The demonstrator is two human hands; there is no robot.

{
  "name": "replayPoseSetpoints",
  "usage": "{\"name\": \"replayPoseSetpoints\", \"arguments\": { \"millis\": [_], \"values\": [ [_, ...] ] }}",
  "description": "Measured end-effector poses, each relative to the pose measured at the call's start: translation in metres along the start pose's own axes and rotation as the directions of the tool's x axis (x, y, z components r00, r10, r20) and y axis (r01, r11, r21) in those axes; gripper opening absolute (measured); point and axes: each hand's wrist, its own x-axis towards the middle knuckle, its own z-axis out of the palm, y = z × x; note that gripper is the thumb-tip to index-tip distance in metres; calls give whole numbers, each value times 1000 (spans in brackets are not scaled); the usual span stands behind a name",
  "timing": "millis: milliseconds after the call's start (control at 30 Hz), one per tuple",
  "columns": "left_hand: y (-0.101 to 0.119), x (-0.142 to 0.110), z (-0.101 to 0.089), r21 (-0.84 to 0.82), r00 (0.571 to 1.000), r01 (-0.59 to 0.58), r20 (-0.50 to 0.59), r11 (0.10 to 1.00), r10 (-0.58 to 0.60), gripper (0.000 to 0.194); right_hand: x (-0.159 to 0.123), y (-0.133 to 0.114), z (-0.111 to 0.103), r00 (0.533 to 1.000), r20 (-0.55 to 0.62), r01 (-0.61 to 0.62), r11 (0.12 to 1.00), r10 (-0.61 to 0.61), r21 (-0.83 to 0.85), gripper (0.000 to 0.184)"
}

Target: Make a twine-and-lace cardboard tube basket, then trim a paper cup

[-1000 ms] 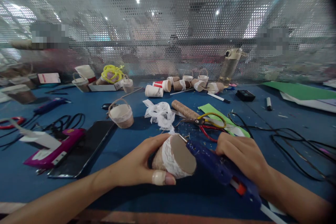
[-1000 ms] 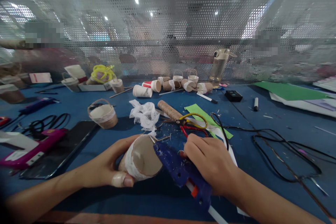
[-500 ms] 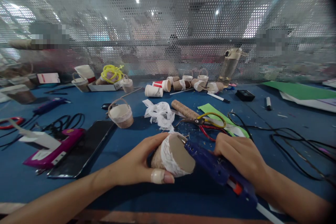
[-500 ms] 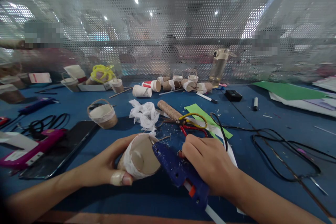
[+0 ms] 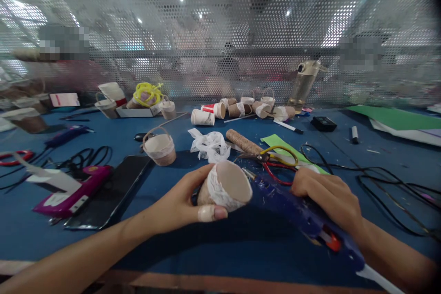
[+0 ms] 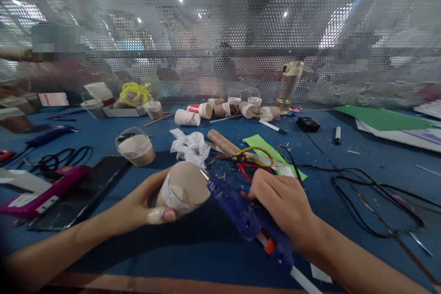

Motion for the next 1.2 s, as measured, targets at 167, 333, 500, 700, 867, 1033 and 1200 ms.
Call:
{"name": "replayPoseSetpoints", "arguments": {
  "millis": [167, 333, 500, 700, 867, 1033, 1200],
  "values": [
    [-9, 1, 1, -12, 940, 15, -342, 1000, -19, 74, 3, 6, 7, 996, 55, -71, 992, 76, -102, 13],
    [-11, -3, 4, 93, 906, -60, -412, 994, 93, 78, 4, 8, 15, 951, 278, -109, 988, 135, -105, 17],
    [-13, -8, 4, 66, 924, -74, -371, 995, 93, 78, 7, 5, 13, 861, 504, -64, 998, 67, -23, 17],
    [-10, -9, 5, -27, 987, -27, -158, 999, 22, 84, 17, -3, 11, 772, 630, -70, 997, 82, -45, 27],
    [-1, -9, 6, 44, 998, -57, -29, 997, 58, 75, 17, -1, 8, 762, 642, -160, 985, 85, 60, 36],
    [1, -8, 8, 127, 991, -130, 6, 983, 131, 77, 17, 7, 3, 770, 636, -201, 966, 54, 162, 42],
    [-5, -8, 9, 107, 972, -236, 20, 966, 235, 77, 23, 12, -4, 771, 635, -168, 976, 45, 136, 45]
  ]
}}
